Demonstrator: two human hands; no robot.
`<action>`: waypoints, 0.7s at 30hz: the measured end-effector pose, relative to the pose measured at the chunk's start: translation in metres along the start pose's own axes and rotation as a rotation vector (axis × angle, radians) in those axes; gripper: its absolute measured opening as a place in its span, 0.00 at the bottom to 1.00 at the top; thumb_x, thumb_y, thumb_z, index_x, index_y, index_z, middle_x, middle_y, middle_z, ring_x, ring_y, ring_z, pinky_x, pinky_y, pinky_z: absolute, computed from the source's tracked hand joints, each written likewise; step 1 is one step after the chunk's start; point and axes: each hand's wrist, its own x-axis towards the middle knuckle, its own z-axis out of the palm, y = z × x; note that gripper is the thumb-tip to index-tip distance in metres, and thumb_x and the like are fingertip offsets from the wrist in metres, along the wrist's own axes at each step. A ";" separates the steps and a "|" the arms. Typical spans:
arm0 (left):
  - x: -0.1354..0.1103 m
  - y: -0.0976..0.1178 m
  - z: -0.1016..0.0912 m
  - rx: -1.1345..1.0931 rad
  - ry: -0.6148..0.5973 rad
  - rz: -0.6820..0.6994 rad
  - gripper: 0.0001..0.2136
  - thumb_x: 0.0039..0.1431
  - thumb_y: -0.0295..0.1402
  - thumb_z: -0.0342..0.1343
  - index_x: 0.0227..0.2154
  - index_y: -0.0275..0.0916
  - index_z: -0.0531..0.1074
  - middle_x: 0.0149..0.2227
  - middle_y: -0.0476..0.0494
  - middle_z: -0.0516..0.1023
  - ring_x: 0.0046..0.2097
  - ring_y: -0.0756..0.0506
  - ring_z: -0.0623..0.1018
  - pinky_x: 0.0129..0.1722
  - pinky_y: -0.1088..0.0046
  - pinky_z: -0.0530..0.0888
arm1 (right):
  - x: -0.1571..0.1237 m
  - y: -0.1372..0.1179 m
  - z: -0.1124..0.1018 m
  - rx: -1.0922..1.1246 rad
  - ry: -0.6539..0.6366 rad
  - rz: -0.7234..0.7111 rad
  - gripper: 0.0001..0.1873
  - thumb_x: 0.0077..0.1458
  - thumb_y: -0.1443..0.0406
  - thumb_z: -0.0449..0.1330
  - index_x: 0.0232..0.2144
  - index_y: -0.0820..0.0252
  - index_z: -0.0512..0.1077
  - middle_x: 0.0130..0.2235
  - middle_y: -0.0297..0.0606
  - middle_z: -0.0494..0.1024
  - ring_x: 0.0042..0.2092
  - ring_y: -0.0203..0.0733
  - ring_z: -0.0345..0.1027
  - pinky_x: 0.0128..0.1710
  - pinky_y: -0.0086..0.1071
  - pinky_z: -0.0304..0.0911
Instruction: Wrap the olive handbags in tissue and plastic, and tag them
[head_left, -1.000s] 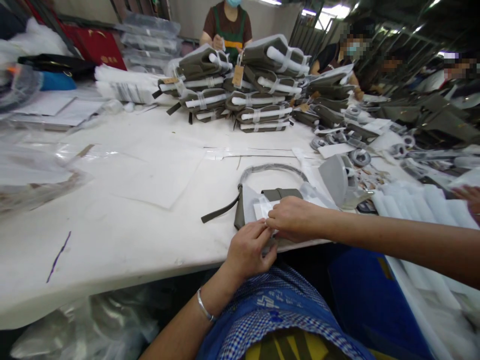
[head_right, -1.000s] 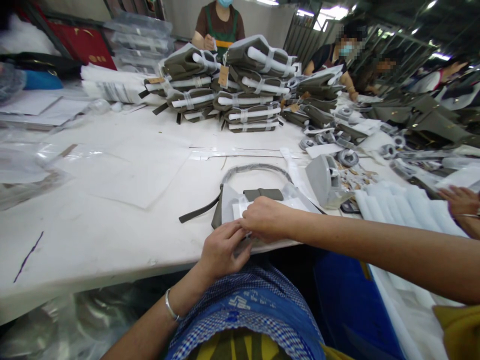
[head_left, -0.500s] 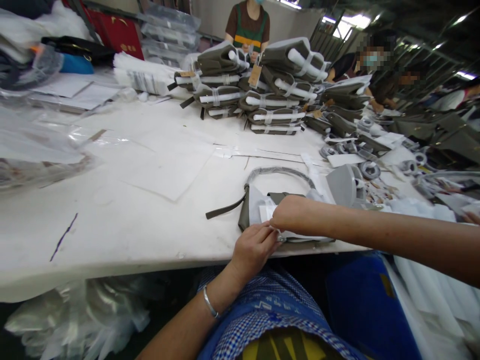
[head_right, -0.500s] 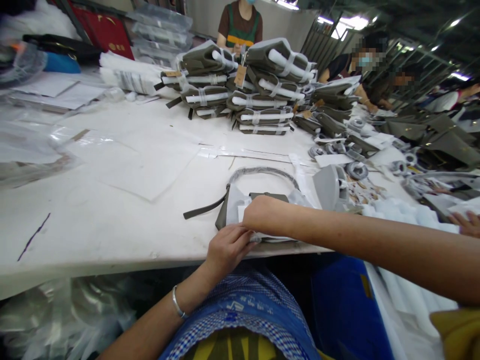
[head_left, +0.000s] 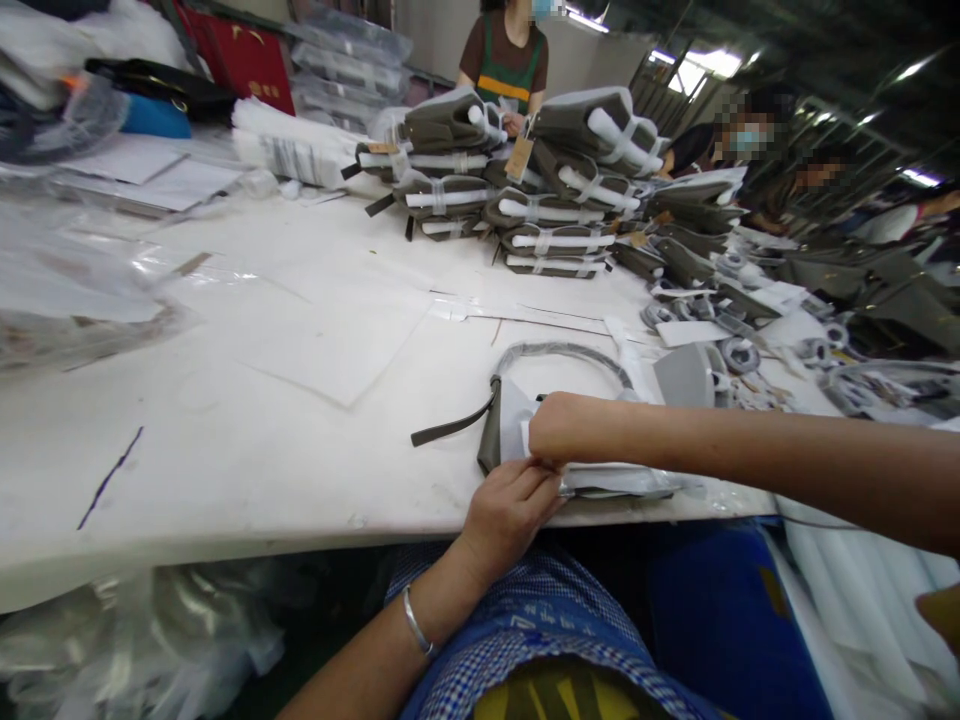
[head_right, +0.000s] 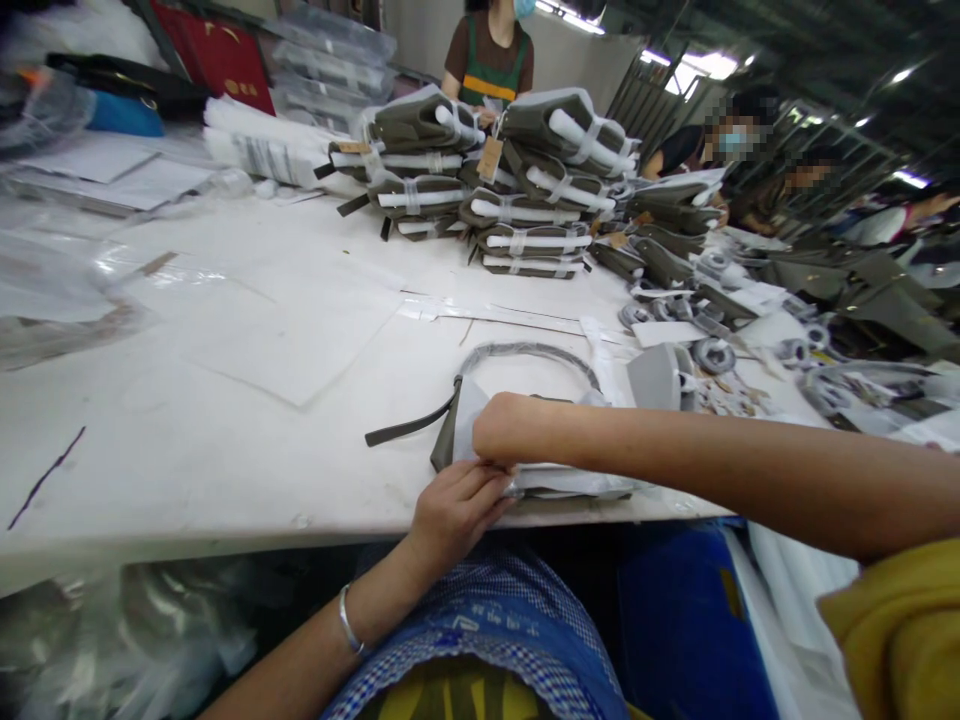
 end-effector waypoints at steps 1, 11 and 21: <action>0.000 0.000 0.000 -0.003 -0.005 -0.001 0.08 0.66 0.33 0.55 0.45 0.38 0.72 0.42 0.45 0.80 0.48 0.45 0.77 0.50 0.66 0.74 | 0.000 0.003 -0.002 -0.024 -0.026 -0.024 0.06 0.50 0.66 0.65 0.23 0.61 0.78 0.21 0.37 0.76 0.26 0.39 0.70 0.26 0.30 0.54; -0.001 0.001 0.003 0.037 -0.009 -0.033 0.08 0.66 0.35 0.55 0.45 0.38 0.71 0.42 0.43 0.79 0.51 0.43 0.76 0.51 0.65 0.75 | 0.005 0.044 0.001 -0.067 0.092 -0.075 0.24 0.47 0.44 0.65 0.28 0.59 0.79 0.23 0.38 0.76 0.27 0.39 0.67 0.27 0.30 0.45; -0.004 0.000 0.010 0.169 0.069 -0.017 0.09 0.66 0.35 0.53 0.46 0.39 0.72 0.45 0.43 0.79 0.48 0.43 0.78 0.47 0.66 0.77 | 0.021 0.092 0.038 0.496 0.300 0.020 0.23 0.40 0.46 0.69 0.24 0.60 0.73 0.21 0.27 0.71 0.24 0.32 0.59 0.26 0.28 0.46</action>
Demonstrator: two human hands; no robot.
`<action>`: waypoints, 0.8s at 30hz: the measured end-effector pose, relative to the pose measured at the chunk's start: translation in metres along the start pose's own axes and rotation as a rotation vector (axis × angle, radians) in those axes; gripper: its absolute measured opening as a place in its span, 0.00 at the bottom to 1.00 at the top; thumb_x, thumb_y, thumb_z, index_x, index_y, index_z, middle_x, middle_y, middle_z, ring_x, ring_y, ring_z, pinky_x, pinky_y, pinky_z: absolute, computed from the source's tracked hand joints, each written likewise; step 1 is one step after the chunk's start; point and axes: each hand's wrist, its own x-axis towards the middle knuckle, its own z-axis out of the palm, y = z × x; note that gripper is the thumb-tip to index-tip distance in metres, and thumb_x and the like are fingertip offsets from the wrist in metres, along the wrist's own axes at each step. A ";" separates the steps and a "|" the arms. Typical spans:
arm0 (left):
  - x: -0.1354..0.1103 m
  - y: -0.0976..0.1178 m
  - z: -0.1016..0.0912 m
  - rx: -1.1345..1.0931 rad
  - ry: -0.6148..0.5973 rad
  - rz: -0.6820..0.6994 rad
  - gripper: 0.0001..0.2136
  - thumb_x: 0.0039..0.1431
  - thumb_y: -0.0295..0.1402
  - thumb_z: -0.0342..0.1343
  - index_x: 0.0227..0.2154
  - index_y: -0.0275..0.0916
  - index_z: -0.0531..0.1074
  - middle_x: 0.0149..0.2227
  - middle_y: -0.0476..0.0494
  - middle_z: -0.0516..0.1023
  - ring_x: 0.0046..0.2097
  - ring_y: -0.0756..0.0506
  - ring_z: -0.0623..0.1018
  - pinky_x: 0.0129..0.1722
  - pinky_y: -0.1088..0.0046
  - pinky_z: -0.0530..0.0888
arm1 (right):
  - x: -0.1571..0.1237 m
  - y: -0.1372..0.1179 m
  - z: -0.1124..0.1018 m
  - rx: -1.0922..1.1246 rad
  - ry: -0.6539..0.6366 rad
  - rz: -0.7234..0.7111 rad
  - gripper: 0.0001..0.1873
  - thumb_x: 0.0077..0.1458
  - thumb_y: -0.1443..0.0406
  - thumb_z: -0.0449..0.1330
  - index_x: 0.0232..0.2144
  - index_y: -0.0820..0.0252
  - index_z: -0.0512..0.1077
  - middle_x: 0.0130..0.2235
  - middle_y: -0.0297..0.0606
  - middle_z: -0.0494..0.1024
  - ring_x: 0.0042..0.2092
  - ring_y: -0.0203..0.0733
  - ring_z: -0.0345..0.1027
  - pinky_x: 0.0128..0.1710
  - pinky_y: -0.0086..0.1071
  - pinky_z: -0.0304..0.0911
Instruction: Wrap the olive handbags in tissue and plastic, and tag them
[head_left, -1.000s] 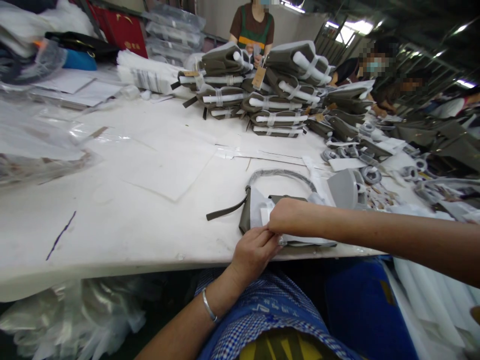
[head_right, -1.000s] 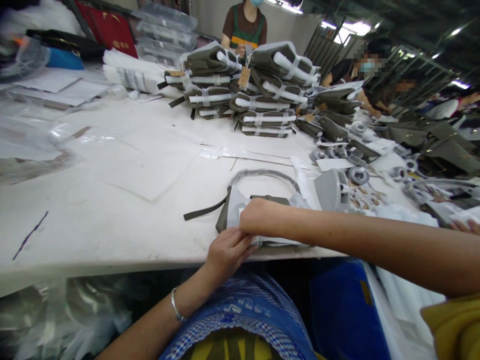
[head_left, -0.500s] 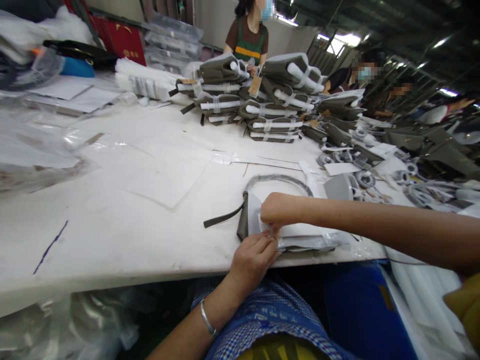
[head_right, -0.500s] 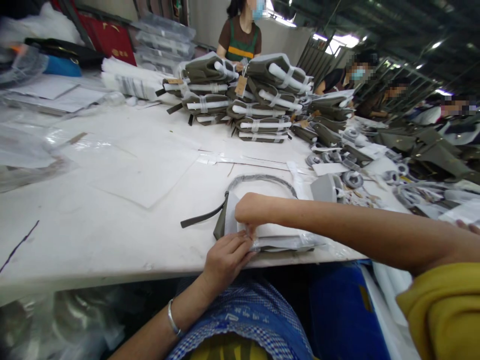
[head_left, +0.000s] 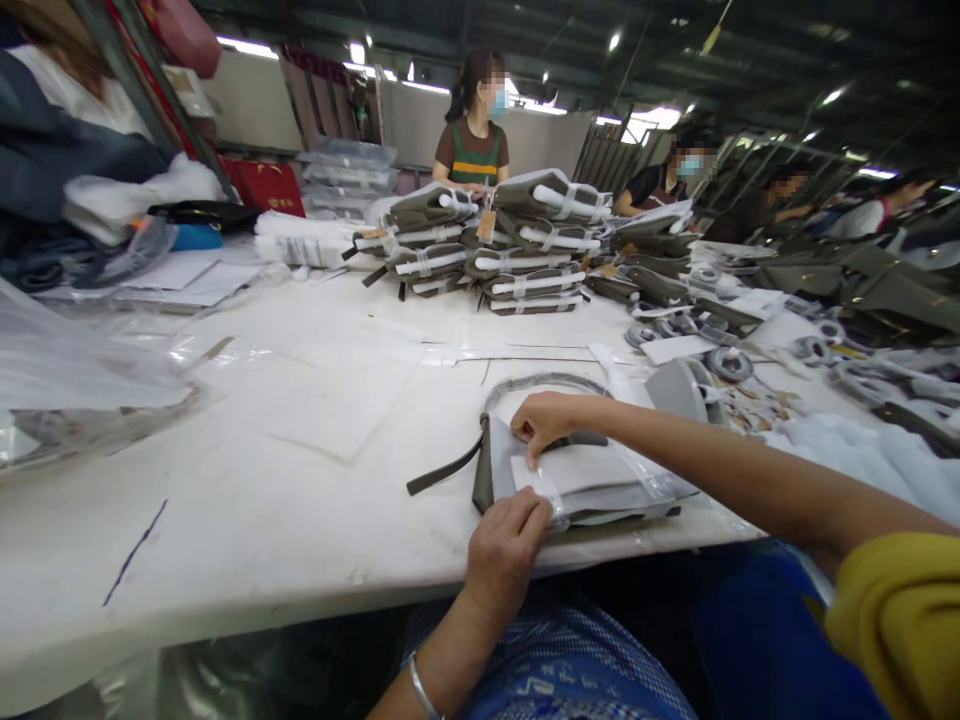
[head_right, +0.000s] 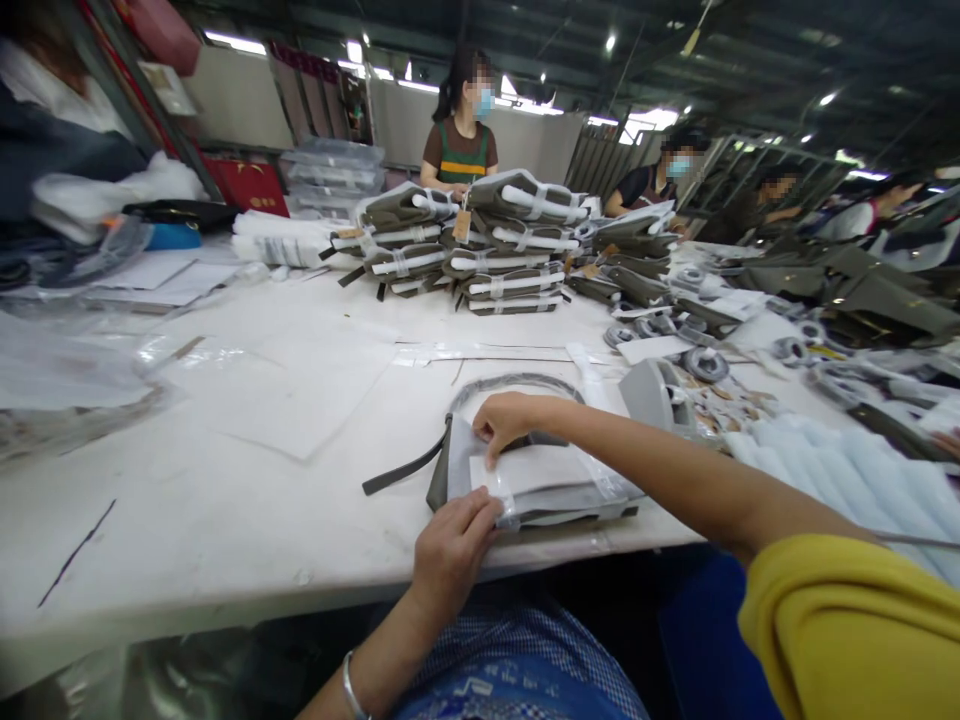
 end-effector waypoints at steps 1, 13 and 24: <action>0.000 0.000 0.000 0.005 0.020 0.006 0.09 0.67 0.35 0.52 0.46 0.38 0.72 0.45 0.42 0.79 0.48 0.43 0.78 0.47 0.66 0.77 | 0.001 0.006 0.002 0.063 0.045 0.014 0.22 0.39 0.48 0.69 0.24 0.60 0.73 0.22 0.27 0.71 0.25 0.32 0.59 0.26 0.27 0.47; -0.004 -0.003 0.006 0.088 0.005 0.109 0.18 0.66 0.28 0.53 0.58 0.41 0.68 0.54 0.43 0.77 0.53 0.40 0.77 0.48 0.61 0.79 | -0.045 0.007 0.033 0.244 0.189 0.009 0.51 0.46 0.47 0.66 0.67 0.58 0.55 0.65 0.48 0.63 0.63 0.54 0.60 0.62 0.44 0.54; -0.005 0.003 0.000 0.033 -0.092 0.029 0.23 0.64 0.19 0.45 0.59 0.41 0.66 0.57 0.46 0.74 0.57 0.41 0.74 0.50 0.57 0.77 | -0.037 0.002 0.049 0.292 0.218 0.162 0.49 0.44 0.46 0.67 0.65 0.55 0.60 0.63 0.46 0.66 0.63 0.57 0.59 0.64 0.46 0.51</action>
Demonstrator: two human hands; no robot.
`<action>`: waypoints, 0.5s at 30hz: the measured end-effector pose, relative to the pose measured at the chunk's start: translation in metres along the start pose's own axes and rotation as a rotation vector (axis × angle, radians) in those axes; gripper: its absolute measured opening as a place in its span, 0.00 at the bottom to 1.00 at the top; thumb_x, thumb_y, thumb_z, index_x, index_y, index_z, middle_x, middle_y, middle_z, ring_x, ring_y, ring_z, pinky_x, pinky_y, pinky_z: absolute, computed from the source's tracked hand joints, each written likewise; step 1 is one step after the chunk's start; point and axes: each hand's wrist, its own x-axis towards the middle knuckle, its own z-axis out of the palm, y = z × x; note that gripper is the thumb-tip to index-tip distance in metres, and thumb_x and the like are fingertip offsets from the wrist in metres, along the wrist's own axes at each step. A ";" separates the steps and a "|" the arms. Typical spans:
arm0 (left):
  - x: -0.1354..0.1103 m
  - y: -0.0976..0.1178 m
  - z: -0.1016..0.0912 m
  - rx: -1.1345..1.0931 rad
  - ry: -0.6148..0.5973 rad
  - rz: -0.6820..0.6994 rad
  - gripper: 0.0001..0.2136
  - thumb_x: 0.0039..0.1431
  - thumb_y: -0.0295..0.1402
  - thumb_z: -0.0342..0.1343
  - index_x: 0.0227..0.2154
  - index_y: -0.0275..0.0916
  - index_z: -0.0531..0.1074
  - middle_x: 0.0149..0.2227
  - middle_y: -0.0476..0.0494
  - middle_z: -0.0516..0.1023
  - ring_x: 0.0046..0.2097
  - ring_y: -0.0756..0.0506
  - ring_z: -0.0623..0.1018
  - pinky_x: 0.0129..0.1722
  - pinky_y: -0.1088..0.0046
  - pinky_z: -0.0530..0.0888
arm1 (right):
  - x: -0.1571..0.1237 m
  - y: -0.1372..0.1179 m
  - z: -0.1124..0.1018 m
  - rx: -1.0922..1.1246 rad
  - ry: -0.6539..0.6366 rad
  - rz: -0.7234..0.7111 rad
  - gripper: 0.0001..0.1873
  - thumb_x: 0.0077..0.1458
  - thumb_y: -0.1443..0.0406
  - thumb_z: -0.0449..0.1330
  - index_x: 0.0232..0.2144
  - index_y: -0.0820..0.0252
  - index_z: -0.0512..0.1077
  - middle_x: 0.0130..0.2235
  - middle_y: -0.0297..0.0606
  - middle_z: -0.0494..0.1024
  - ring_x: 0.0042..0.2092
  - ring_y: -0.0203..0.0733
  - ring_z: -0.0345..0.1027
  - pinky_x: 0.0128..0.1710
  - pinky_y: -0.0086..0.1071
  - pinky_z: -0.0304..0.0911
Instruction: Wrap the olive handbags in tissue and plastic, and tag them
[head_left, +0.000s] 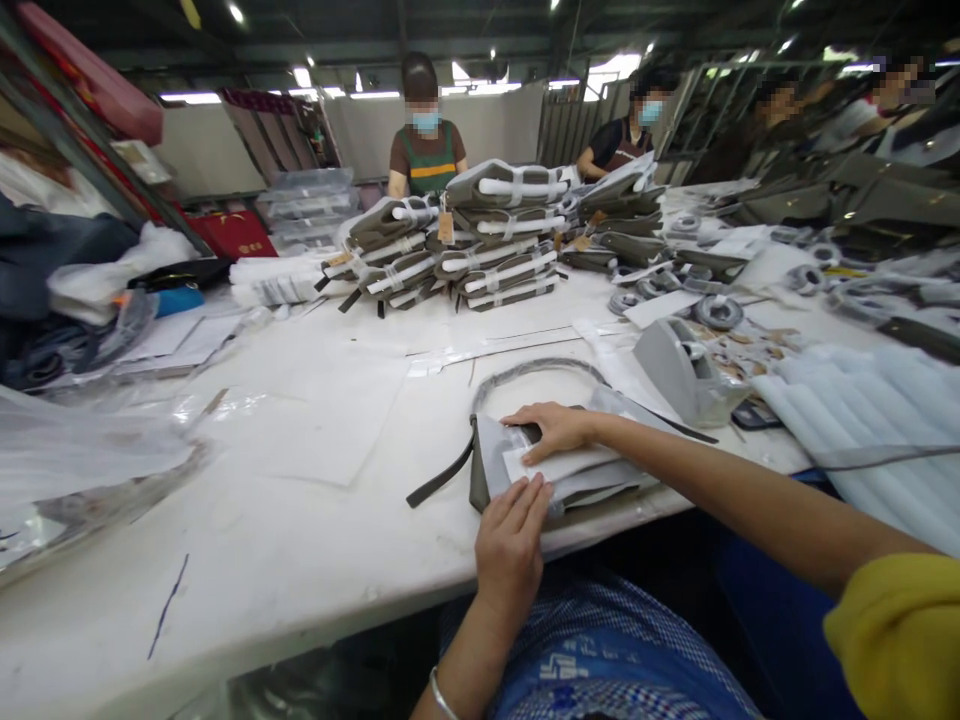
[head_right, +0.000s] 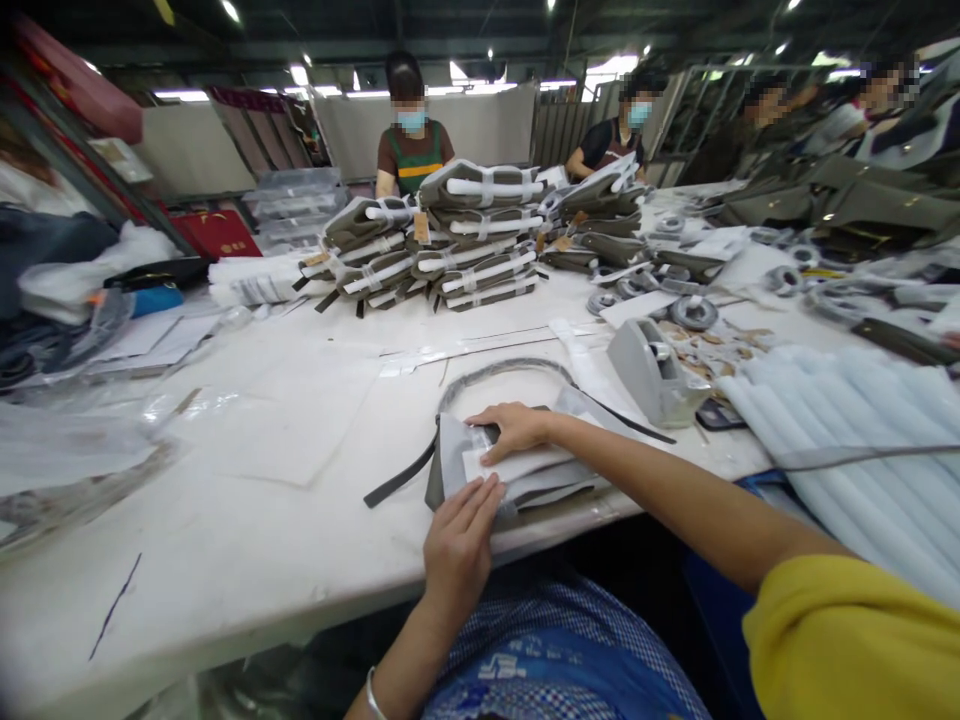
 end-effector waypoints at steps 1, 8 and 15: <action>0.000 0.000 -0.003 -0.018 -0.036 0.002 0.24 0.63 0.19 0.45 0.60 0.41 0.65 0.59 0.46 0.72 0.58 0.41 0.73 0.52 0.57 0.77 | -0.001 0.001 0.001 0.011 0.011 -0.004 0.48 0.45 0.46 0.67 0.65 0.55 0.61 0.63 0.46 0.66 0.63 0.57 0.59 0.64 0.46 0.51; 0.009 0.003 -0.015 -0.095 -0.068 -0.012 0.22 0.61 0.33 0.58 0.58 0.41 0.68 0.58 0.42 0.73 0.58 0.39 0.72 0.56 0.56 0.75 | -0.009 0.010 0.014 0.115 0.199 -0.126 0.40 0.48 0.47 0.66 0.60 0.58 0.68 0.60 0.43 0.71 0.61 0.50 0.63 0.63 0.38 0.54; 0.001 0.000 0.003 0.038 0.081 0.058 0.17 0.66 0.25 0.52 0.56 0.41 0.70 0.54 0.44 0.77 0.54 0.41 0.76 0.49 0.59 0.78 | -0.005 0.006 0.028 0.108 0.427 -0.140 0.20 0.62 0.54 0.55 0.49 0.56 0.77 0.51 0.40 0.79 0.53 0.46 0.72 0.55 0.37 0.64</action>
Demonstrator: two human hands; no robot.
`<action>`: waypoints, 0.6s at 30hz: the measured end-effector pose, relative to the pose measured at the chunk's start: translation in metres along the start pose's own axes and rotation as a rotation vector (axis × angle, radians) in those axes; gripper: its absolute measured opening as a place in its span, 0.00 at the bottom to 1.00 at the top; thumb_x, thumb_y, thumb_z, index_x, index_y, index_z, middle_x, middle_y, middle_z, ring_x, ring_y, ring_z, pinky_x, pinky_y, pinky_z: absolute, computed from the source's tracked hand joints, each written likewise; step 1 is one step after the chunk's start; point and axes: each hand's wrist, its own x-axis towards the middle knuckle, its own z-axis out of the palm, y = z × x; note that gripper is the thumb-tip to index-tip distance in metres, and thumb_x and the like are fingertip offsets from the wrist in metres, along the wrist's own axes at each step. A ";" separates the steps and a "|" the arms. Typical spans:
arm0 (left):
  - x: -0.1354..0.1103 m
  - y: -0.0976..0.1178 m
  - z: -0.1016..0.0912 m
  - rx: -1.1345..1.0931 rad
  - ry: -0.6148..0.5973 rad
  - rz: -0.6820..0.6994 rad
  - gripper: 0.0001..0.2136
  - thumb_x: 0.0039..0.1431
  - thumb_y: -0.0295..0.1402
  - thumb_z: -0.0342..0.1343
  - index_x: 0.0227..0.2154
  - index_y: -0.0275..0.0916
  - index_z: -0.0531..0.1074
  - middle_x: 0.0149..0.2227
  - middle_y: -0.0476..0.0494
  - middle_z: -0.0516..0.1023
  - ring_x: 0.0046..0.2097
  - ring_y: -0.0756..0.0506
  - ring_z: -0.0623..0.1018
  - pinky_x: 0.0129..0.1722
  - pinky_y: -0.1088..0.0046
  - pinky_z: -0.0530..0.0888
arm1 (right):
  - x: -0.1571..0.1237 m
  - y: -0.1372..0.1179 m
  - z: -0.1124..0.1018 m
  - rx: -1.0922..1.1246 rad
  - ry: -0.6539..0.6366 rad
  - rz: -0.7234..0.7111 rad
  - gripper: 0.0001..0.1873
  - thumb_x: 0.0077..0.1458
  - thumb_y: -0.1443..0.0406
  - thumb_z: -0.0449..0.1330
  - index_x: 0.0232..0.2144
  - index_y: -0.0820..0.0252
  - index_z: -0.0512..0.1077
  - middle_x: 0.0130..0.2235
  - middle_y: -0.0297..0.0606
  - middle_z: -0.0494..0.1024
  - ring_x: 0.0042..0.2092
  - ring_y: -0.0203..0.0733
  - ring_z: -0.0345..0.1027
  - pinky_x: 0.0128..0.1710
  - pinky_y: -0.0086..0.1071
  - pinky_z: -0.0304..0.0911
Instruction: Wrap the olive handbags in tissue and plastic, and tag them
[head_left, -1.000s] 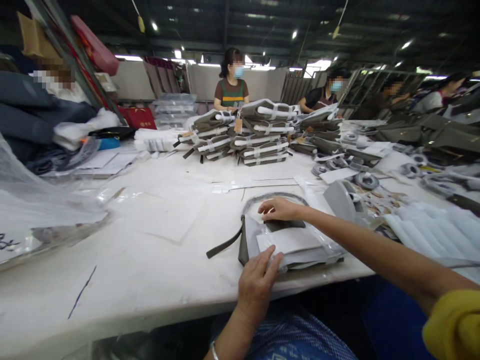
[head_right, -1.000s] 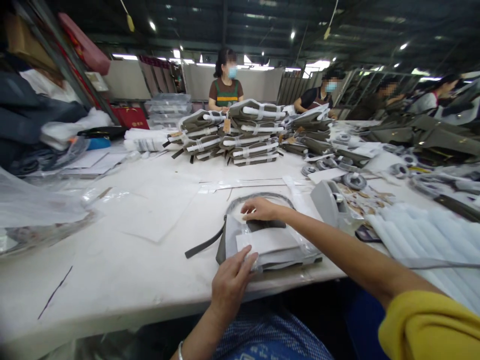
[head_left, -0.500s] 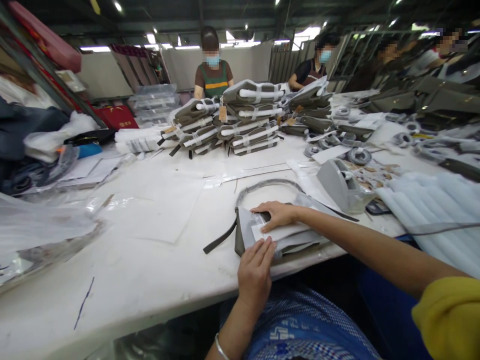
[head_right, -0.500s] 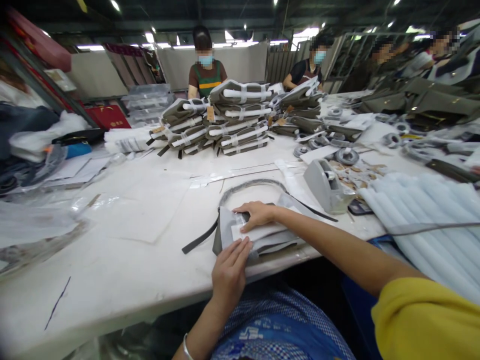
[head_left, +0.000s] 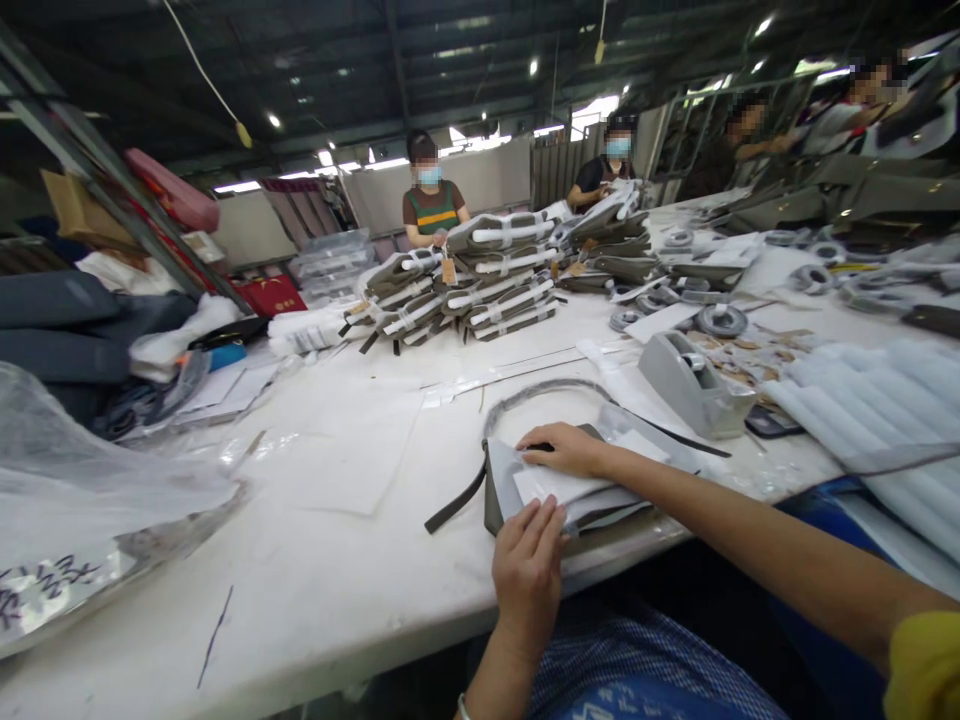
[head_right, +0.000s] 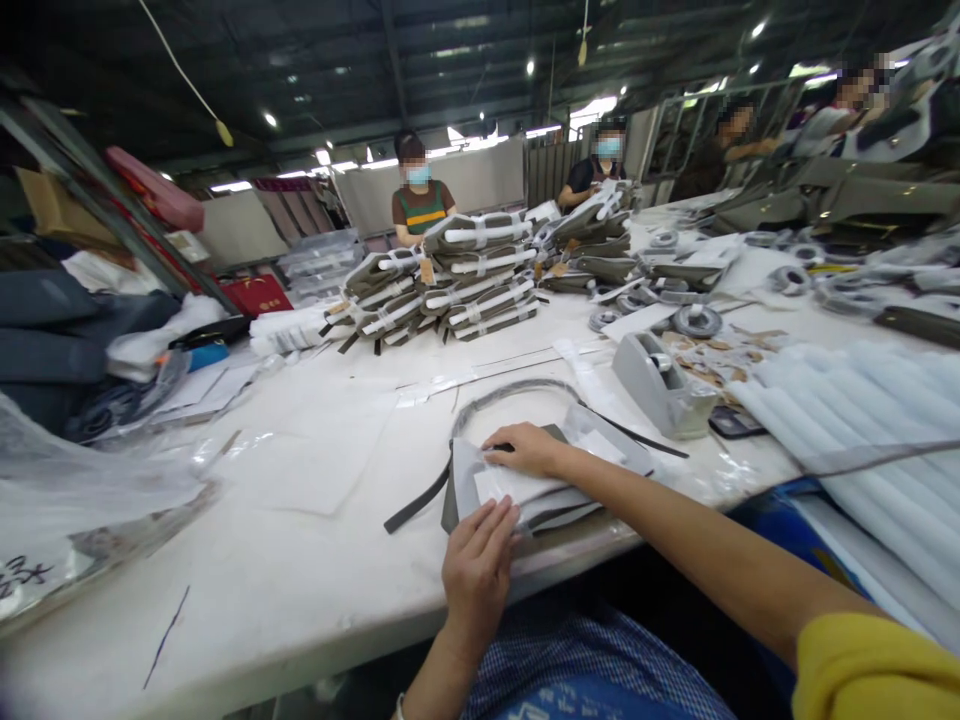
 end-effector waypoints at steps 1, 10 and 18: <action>0.000 -0.001 -0.002 0.007 -0.023 0.013 0.19 0.66 0.23 0.49 0.57 0.41 0.69 0.55 0.44 0.76 0.56 0.41 0.75 0.51 0.59 0.77 | -0.001 -0.002 -0.001 -0.011 0.023 -0.006 0.19 0.62 0.55 0.54 0.48 0.56 0.77 0.50 0.39 0.80 0.52 0.46 0.72 0.54 0.38 0.64; 0.011 -0.029 -0.055 -0.157 -0.142 -0.217 0.17 0.66 0.33 0.51 0.56 0.47 0.70 0.59 0.45 0.72 0.60 0.44 0.71 0.61 0.62 0.70 | -0.103 0.028 -0.047 -0.315 0.442 0.259 0.22 0.61 0.55 0.55 0.54 0.59 0.72 0.56 0.46 0.74 0.58 0.53 0.66 0.62 0.48 0.57; 0.022 -0.062 -0.025 -0.383 -0.260 -0.941 0.30 0.64 0.50 0.47 0.65 0.41 0.58 0.67 0.43 0.60 0.68 0.39 0.58 0.68 0.61 0.54 | -0.140 0.038 -0.056 -0.066 0.362 0.750 0.36 0.60 0.48 0.53 0.62 0.65 0.65 0.61 0.53 0.68 0.60 0.59 0.64 0.62 0.51 0.57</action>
